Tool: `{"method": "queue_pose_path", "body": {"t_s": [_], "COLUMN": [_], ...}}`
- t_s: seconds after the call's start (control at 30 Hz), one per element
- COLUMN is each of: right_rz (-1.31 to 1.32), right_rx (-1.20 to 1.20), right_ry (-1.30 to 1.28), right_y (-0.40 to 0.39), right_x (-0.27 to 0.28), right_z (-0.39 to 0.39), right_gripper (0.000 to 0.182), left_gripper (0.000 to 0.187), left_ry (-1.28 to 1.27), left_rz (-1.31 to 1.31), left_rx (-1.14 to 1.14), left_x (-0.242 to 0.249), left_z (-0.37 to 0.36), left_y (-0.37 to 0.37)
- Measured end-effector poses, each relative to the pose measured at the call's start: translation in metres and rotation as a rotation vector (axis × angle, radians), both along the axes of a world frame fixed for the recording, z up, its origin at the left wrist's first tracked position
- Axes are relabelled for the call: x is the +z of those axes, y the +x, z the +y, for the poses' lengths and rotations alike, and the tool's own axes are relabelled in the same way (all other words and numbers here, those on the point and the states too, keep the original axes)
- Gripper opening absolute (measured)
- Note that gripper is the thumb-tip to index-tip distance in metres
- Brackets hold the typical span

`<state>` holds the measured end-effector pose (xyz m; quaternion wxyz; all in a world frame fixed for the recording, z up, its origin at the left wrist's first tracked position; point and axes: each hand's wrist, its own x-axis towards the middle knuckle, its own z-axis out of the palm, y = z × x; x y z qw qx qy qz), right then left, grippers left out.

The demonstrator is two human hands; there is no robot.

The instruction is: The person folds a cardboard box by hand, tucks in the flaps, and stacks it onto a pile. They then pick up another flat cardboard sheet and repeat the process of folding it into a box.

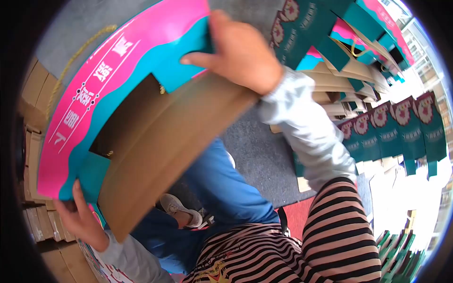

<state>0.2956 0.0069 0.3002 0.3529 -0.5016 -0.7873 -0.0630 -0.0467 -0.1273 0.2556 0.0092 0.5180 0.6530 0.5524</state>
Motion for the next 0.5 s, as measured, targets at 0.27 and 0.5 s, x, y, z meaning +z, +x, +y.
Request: {"method": "queue_pose_path", "body": {"t_s": [0.27, 0.5], "right_rz": [0.198, 0.413], "right_rx": [-0.485, -0.859], "right_ry": [-0.081, -0.255], "right_y": [0.139, 0.234], "right_x": [-0.035, -0.106], "right_z": [-0.262, -0.418], "right_gripper": [0.061, 0.059], "left_gripper": [0.05, 0.061], "left_ry": [0.094, 0.081], "left_rz": [0.585, 0.541], "left_rx": [-0.556, -1.081], "left_x": [-0.008, -0.039], "left_z": [-0.086, -0.086], "left_y": [0.097, 0.234]}}
